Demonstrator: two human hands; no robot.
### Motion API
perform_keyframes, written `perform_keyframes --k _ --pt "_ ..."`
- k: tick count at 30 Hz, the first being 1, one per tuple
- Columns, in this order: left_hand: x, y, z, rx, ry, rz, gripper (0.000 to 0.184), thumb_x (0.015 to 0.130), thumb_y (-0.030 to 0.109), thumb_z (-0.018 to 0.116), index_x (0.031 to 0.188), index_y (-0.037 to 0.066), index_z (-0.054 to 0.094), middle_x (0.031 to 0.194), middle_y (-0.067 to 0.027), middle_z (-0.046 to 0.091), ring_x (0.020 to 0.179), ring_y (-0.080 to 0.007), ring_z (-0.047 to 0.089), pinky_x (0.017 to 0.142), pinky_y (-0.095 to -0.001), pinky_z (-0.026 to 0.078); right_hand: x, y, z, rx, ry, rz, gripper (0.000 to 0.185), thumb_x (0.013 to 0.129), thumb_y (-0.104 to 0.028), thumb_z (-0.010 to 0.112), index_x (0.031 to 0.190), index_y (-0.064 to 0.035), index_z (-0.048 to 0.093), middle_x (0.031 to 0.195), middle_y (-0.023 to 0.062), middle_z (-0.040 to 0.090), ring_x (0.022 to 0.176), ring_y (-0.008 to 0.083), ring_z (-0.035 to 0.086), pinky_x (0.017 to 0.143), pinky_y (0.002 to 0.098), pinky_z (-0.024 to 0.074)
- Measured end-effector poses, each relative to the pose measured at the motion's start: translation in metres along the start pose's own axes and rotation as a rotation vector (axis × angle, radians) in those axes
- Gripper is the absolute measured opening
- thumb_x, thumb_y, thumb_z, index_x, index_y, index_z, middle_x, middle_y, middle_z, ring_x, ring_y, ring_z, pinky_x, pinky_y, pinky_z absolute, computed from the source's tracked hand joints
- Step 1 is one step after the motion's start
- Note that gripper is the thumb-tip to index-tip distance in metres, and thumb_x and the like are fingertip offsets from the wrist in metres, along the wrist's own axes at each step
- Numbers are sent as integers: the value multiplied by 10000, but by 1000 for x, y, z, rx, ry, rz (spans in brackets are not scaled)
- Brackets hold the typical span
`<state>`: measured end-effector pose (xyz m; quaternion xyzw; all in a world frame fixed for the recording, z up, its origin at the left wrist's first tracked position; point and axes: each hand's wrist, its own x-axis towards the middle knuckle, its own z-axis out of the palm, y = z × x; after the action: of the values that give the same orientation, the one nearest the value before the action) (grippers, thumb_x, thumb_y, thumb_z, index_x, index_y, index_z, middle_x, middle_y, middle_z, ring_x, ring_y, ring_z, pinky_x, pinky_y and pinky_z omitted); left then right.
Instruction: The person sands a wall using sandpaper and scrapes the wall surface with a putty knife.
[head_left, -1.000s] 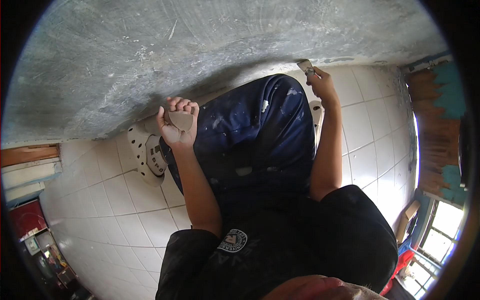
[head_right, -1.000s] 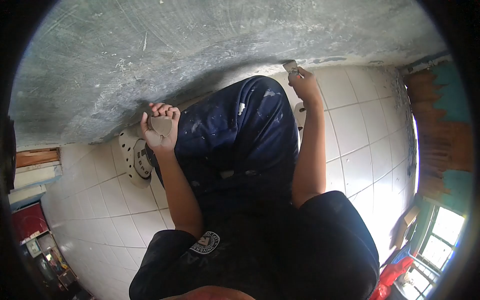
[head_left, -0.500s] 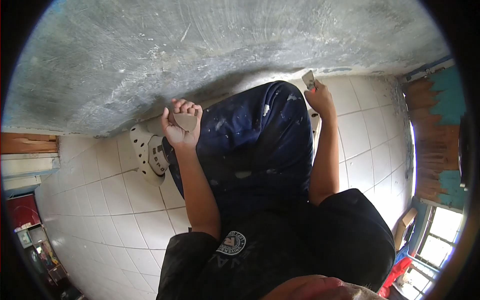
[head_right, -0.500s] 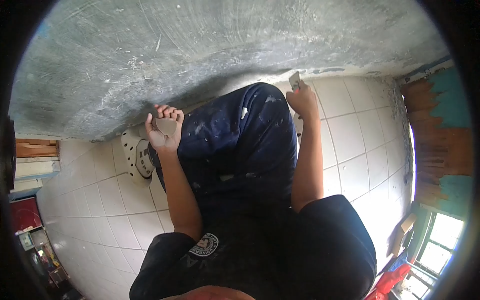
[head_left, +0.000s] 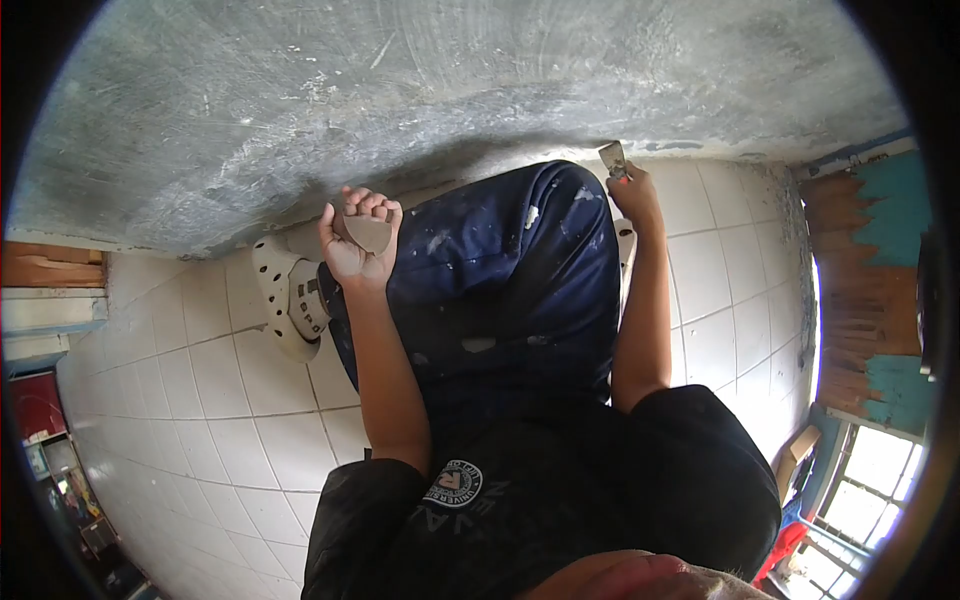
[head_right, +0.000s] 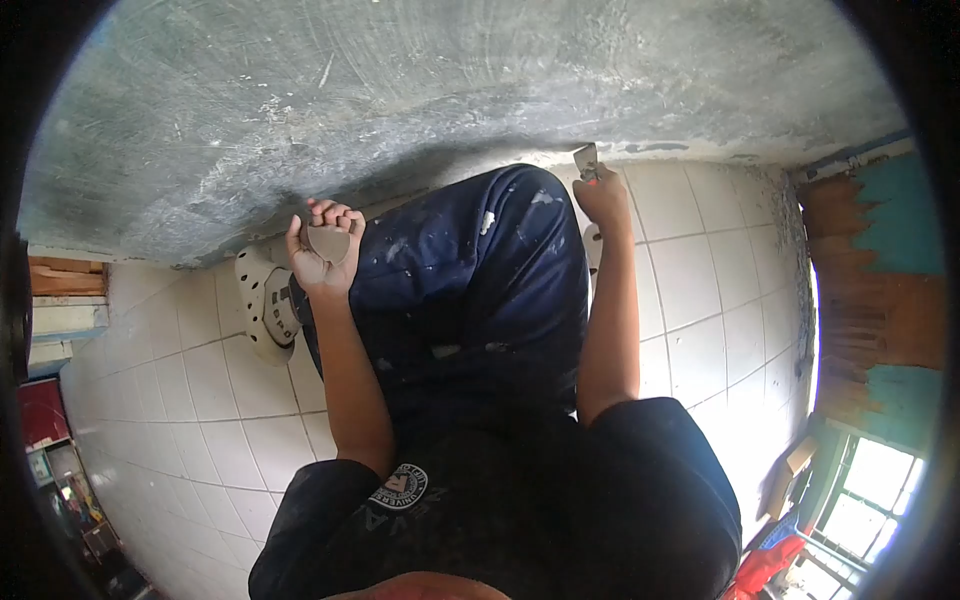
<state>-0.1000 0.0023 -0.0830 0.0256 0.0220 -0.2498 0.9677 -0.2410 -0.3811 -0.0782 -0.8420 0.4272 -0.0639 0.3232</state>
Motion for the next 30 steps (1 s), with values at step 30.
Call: perform_keyframes --k 30 --pt "-4 0 1 -22 -8 13 225 936 259 576 1058 71 598 941 -23 543 870 -173 494 933 -390 375 -38 25 -10 407 -175 101 306 818 -209 597 1038 -1 550 783 87 651 607 160 610 578 321 498"
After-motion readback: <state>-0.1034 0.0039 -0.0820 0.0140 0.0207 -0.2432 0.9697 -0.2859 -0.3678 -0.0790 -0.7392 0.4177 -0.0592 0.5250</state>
